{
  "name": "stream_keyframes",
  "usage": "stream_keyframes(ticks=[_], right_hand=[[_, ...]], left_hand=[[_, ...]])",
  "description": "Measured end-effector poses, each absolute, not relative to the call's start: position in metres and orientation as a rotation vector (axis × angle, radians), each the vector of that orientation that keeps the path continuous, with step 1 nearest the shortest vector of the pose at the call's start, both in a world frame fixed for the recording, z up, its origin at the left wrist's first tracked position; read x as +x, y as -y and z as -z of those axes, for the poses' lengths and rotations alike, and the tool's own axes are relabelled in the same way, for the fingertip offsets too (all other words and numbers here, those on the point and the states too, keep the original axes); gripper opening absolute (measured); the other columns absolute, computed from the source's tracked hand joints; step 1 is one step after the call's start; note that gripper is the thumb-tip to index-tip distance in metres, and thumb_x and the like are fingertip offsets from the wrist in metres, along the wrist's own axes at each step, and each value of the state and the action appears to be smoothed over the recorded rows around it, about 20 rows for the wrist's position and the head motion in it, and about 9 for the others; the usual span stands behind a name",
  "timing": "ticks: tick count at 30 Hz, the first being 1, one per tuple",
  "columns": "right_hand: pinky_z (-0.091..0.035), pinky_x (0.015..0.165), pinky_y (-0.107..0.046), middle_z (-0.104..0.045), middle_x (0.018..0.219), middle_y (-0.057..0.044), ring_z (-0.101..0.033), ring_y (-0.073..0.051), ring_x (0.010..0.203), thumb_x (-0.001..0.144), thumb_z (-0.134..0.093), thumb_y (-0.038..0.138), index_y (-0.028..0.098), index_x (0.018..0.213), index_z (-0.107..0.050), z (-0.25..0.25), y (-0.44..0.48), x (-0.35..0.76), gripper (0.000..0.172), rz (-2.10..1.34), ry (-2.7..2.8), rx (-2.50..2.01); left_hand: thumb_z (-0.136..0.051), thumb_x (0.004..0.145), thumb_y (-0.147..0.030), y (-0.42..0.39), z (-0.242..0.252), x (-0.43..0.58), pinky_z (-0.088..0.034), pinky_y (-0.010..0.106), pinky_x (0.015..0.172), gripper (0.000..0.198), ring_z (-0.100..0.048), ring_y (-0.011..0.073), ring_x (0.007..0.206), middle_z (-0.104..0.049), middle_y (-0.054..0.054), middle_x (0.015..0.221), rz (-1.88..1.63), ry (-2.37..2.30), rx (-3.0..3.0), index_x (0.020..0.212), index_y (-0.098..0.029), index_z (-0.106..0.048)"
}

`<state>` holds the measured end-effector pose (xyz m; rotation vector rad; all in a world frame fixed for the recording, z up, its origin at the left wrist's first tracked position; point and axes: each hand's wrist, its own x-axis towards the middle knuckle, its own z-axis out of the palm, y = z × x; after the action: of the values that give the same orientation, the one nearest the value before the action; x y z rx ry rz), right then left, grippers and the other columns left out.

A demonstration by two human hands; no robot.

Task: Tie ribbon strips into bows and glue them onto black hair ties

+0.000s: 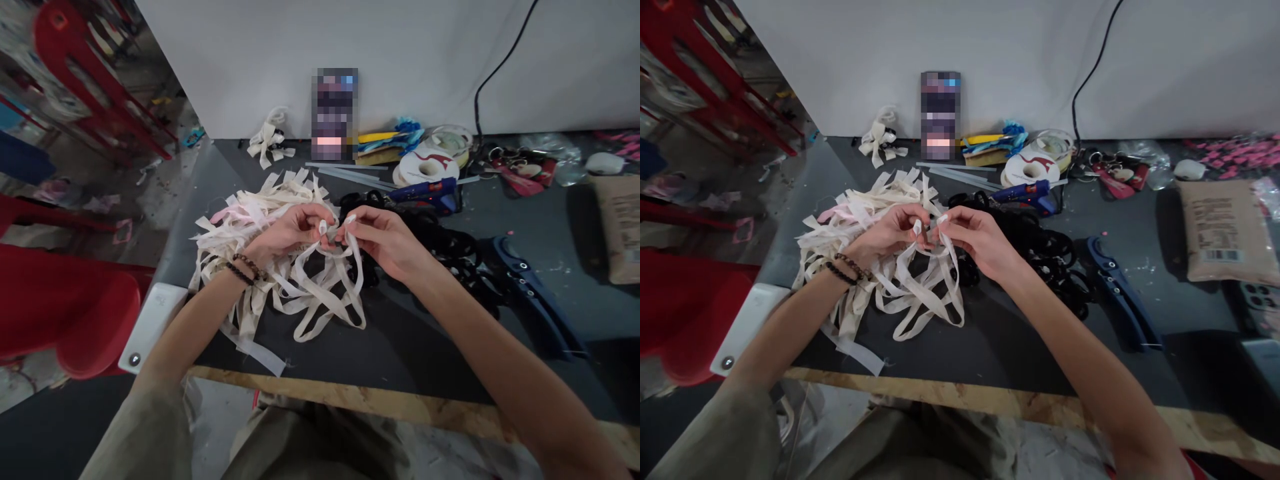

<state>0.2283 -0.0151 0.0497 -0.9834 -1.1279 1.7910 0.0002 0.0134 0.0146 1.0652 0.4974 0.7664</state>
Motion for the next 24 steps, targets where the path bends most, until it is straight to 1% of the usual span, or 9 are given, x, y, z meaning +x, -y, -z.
stream_keyframes(ticks=[3, 6, 9, 11, 13, 17, 19, 21, 24], right_hand=[[-0.063, 0.07, -0.031, -0.078, 0.078, 0.002, -0.07, -0.015, 0.069, 0.06, -0.114, 0.056, 0.026, 0.079, -0.078, -0.051, 0.018, 0.225, 0.051, -1.794, 1.146, -0.991], [-0.063, 0.069, -0.032, -0.078, 0.079, 0.002, -0.07, -0.015, 0.067, 0.064, -0.112, 0.06, 0.026, 0.084, -0.079, -0.046, 0.02, 0.222, 0.051, -1.702, 1.176, -1.032], [-0.066, 0.075, -0.035, -0.081, 0.082, -0.001, -0.076, -0.018, 0.073, 0.072, -0.107, 0.061, 0.025, 0.09, -0.081, -0.038, 0.021, 0.22, 0.048, -1.497, 1.264, -1.061], [-0.068, 0.079, -0.036, -0.083, 0.083, -0.003, -0.08, -0.021, 0.078, 0.075, -0.104, 0.059, 0.025, 0.093, -0.082, -0.034, 0.021, 0.219, 0.044, -1.375, 1.325, -1.069], [-0.07, 0.08, -0.037, -0.085, 0.084, -0.003, -0.083, -0.022, 0.079, 0.079, -0.102, 0.056, 0.025, 0.095, -0.082, -0.031, 0.022, 0.218, 0.04, -1.313, 1.36, -1.07], [-0.071, 0.076, -0.037, -0.086, 0.083, -0.003, -0.083, -0.022, 0.075, 0.08, -0.1, 0.06, 0.026, 0.09, -0.077, -0.03, 0.022, 0.217, 0.042, -1.237, 1.399, -1.094], [-0.07, 0.073, -0.036, -0.086, 0.082, -0.003, -0.084, -0.023, 0.075, 0.081, -0.099, 0.059, 0.026, 0.087, -0.074, -0.03, 0.022, 0.218, 0.042, -1.15, 1.447, -1.127], [-0.07, 0.074, -0.036, -0.087, 0.085, -0.004, -0.085, -0.024, 0.078, 0.087, -0.096, 0.051, 0.026, 0.087, -0.076, -0.032, 0.023, 0.219, 0.032, -1.058, 1.532, -1.139], [-0.071, 0.08, -0.036, -0.089, 0.091, -0.004, -0.088, -0.025, 0.084, 0.094, -0.087, 0.034, 0.027, 0.091, -0.08, -0.034, 0.026, 0.22, 0.01, -0.973, 1.667, -1.128]], left_hand=[[-0.115, 0.067, -0.062, -0.013, -0.012, 0.002, -0.07, 0.026, 0.073, 0.06, -0.08, 0.0146, 0.067, -0.08, 0.0, 0.076, -0.76, -0.462, 1.075, 0.089, -0.018, -0.079], [-0.115, 0.065, -0.062, -0.014, -0.01, 0.002, -0.071, 0.029, 0.074, 0.063, -0.082, 0.0174, 0.07, -0.08, 0.0, 0.076, -0.76, -0.471, 1.093, 0.094, -0.019, -0.079], [-0.113, 0.069, -0.063, -0.014, -0.01, 0.002, -0.072, 0.03, 0.077, 0.063, -0.085, 0.0192, 0.074, -0.081, 0.0, 0.074, -0.804, -0.474, 1.14, 0.1, -0.02, -0.079], [-0.111, 0.074, -0.063, -0.014, -0.01, 0.003, -0.072, 0.029, 0.08, 0.06, -0.086, 0.0183, 0.074, -0.082, 0.0, 0.073, -0.845, -0.479, 1.171, 0.103, -0.021, -0.079], [-0.11, 0.076, -0.062, -0.014, -0.01, 0.004, -0.072, 0.027, 0.08, 0.06, -0.086, 0.0177, 0.075, -0.082, 0.0, 0.073, -0.871, -0.5, 1.194, 0.104, -0.021, -0.078], [-0.111, 0.073, -0.065, -0.013, -0.01, 0.004, -0.068, 0.024, 0.076, 0.066, -0.085, 0.017, 0.077, -0.083, 0.001, 0.075, -0.877, -0.592, 1.225, 0.107, -0.02, -0.075], [-0.111, 0.072, -0.065, -0.013, -0.011, 0.003, -0.067, 0.024, 0.076, 0.07, -0.085, 0.0168, 0.076, -0.083, 0.001, 0.075, -0.846, -0.602, 1.235, 0.111, -0.02, -0.074], [-0.111, 0.072, -0.064, -0.013, -0.011, 0.003, -0.067, 0.025, 0.077, 0.072, -0.084, 0.0168, 0.075, -0.083, 0.001, 0.075, -0.793, -0.582, 1.241, 0.114, -0.02, -0.074], [-0.112, 0.072, -0.062, -0.012, -0.011, 0.004, -0.068, 0.025, 0.078, 0.071, -0.085, 0.0161, 0.076, -0.083, 0.001, 0.077, -0.754, -0.551, 1.239, 0.114, -0.019, -0.075]])
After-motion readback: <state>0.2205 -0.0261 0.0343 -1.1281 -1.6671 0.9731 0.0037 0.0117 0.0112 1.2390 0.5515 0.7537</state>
